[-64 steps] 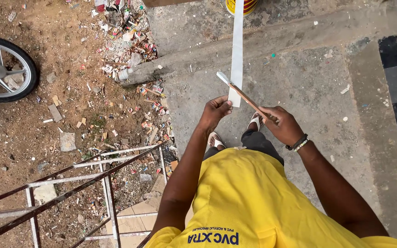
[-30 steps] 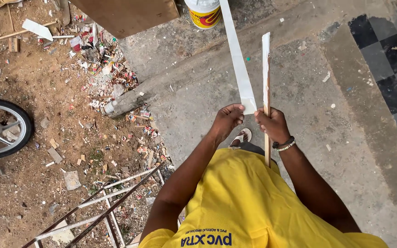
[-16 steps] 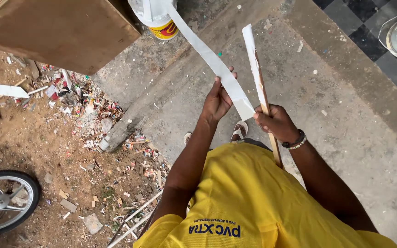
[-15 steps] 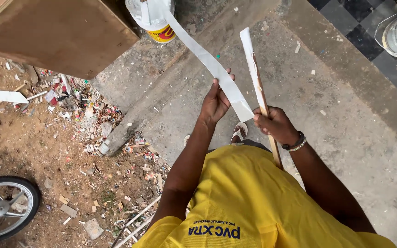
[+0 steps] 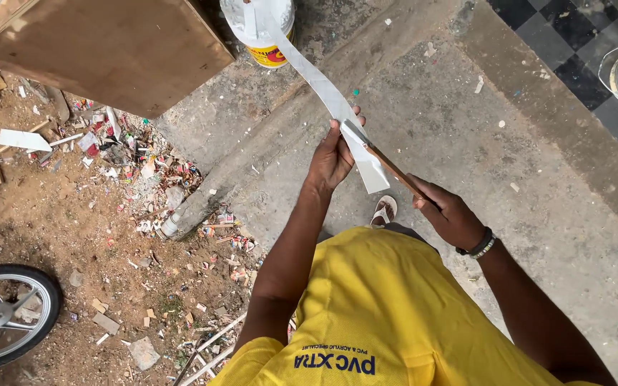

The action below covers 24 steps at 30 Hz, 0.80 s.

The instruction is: Applying adhesive to a laminate strip using a brush or stick for furniture manufacturing.

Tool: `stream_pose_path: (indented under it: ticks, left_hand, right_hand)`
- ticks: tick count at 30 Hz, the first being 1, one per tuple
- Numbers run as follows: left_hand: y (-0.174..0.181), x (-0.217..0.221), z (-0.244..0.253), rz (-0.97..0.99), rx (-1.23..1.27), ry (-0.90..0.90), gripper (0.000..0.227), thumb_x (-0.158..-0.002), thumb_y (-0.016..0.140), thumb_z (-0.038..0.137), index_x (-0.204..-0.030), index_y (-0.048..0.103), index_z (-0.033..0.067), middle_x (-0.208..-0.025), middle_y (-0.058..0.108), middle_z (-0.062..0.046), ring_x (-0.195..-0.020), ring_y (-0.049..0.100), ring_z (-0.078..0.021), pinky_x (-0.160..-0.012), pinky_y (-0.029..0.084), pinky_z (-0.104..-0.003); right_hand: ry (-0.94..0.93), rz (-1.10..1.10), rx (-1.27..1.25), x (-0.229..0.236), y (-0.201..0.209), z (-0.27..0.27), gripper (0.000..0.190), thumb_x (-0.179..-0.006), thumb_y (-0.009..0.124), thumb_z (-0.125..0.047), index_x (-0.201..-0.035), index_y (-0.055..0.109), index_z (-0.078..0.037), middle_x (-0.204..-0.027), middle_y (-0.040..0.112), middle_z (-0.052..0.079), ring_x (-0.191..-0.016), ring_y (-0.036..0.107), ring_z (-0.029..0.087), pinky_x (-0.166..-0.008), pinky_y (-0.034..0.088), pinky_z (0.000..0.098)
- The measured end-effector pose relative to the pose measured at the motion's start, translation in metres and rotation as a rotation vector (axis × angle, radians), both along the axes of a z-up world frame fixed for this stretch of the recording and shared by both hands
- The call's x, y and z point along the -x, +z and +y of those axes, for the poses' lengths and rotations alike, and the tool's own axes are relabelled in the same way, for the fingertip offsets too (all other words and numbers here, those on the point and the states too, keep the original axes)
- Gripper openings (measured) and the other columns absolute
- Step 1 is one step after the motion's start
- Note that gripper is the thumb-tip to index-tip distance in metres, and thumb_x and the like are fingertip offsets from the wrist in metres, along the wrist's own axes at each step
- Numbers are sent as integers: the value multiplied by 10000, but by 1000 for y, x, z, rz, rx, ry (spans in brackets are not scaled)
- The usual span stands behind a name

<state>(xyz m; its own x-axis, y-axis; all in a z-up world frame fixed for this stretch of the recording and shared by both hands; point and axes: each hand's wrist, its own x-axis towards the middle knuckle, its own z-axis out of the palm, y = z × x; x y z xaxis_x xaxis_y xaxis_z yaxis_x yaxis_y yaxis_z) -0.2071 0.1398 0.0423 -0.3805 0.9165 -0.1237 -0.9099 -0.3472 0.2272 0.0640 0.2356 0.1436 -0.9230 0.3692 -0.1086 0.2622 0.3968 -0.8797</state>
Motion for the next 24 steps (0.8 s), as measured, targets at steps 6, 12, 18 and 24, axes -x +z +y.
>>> stream_pose_path:
  ticks: [6,12,18,24]
  left_hand:
    - [-12,21,-16,-13,-15,42,624,-1074,602,337,-1533,414,-42,-1360,629,-180,-1263,641,-238,-1064,567,-409]
    - [-12,14,-14,40,3,3,619,-1056,598,355,-1503,426,-37,-1305,676,-149,-1205,656,-226,-996,592,-406]
    - [-10,24,-11,65,40,37,603,-1067,602,365,-1497,468,-37,-1262,700,-161,-1132,692,-205,-954,596,-351]
    - [-8,29,-11,78,110,40,606,-1049,599,387,-1481,485,-23,-1240,710,-157,-1118,703,-193,-972,589,-337]
  right_hand:
    - [-1,-194,63,-45,1,11,562,-990,553,-201,-1531,448,-87,-1035,771,79,-785,688,130,-703,555,315]
    - [37,-156,24,1,41,33,485,-1008,553,-190,-1481,523,-86,-1116,776,84,-864,697,156,-771,583,331]
    - [223,-161,-107,9,45,38,470,-988,576,-153,-1454,550,-96,-1136,772,83,-1030,747,194,-867,591,350]
    - [329,-172,-12,0,54,37,477,-971,594,-160,-1446,569,-114,-1093,791,65,-990,759,183,-857,594,336]
